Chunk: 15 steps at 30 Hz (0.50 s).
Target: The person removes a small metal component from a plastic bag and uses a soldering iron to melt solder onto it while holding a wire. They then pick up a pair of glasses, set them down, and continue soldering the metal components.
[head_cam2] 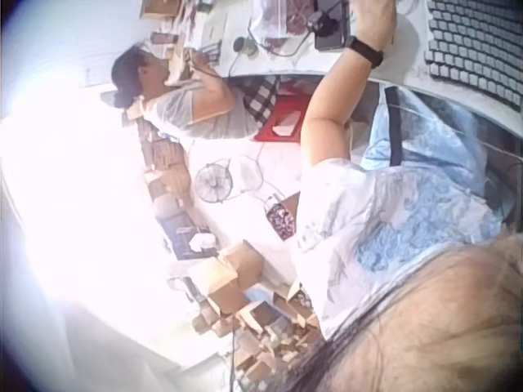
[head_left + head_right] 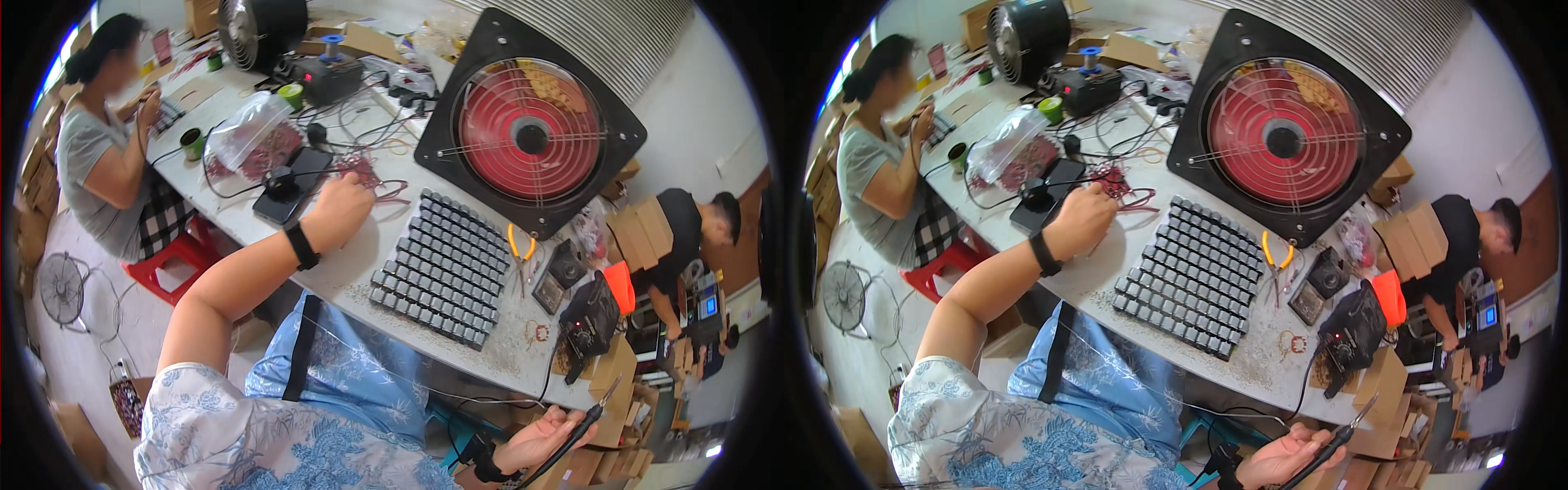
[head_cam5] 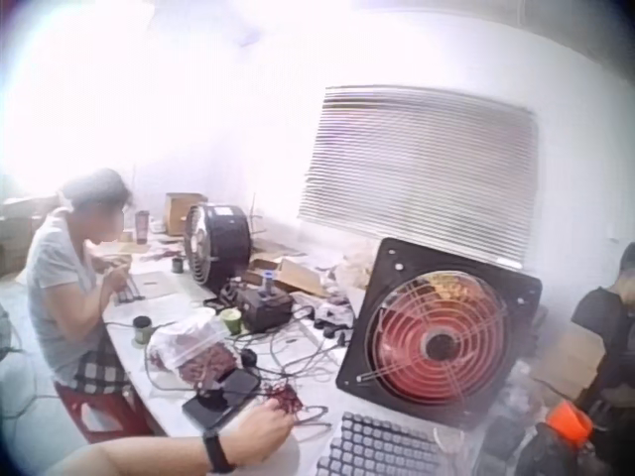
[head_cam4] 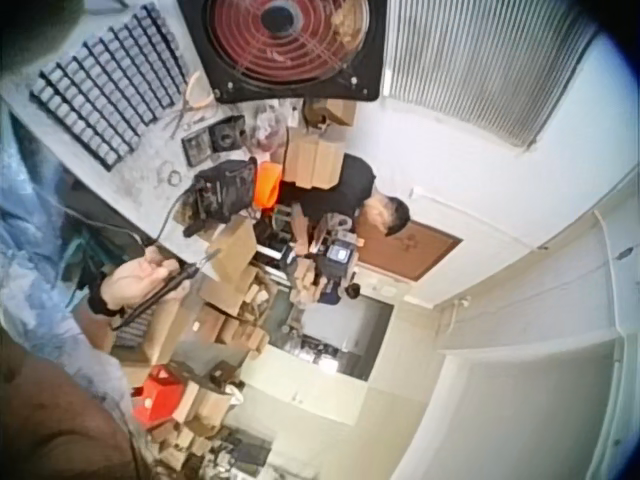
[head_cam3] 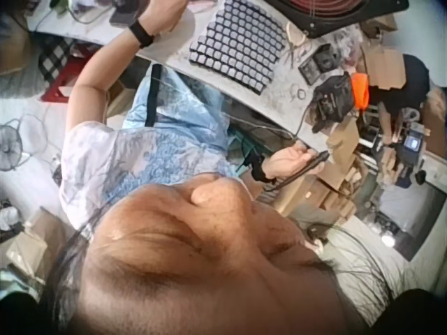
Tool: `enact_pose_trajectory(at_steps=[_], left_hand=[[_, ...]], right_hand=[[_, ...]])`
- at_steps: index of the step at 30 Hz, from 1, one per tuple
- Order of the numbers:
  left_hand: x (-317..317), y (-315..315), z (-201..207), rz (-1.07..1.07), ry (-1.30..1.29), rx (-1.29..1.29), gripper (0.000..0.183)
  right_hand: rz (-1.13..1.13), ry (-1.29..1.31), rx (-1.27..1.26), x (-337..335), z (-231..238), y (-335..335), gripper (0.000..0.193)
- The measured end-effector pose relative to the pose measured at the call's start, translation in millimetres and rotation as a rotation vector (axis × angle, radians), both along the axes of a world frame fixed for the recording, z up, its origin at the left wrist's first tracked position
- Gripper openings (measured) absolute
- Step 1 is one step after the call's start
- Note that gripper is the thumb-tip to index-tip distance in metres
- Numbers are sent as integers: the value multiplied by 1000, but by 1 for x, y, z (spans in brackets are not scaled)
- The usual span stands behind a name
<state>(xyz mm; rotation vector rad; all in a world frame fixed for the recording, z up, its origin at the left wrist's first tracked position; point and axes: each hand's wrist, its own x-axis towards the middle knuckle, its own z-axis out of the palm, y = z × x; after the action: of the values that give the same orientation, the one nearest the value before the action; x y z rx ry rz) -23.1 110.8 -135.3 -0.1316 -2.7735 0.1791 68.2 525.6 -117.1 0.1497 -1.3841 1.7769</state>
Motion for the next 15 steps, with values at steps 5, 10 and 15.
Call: enact_pose_trajectory(at_steps=[5,10,15], left_hand=[[22,38,55,-172,347,74,3],[70,116,88,-706,-68,315,16],[87,175,79,-1054,-173,430,26]], right_hand=[[-18,-9,23,-4,3,0,45],[3,40,156,-9,10,-24,41],[153,11,295,-1,4,-49,43]])
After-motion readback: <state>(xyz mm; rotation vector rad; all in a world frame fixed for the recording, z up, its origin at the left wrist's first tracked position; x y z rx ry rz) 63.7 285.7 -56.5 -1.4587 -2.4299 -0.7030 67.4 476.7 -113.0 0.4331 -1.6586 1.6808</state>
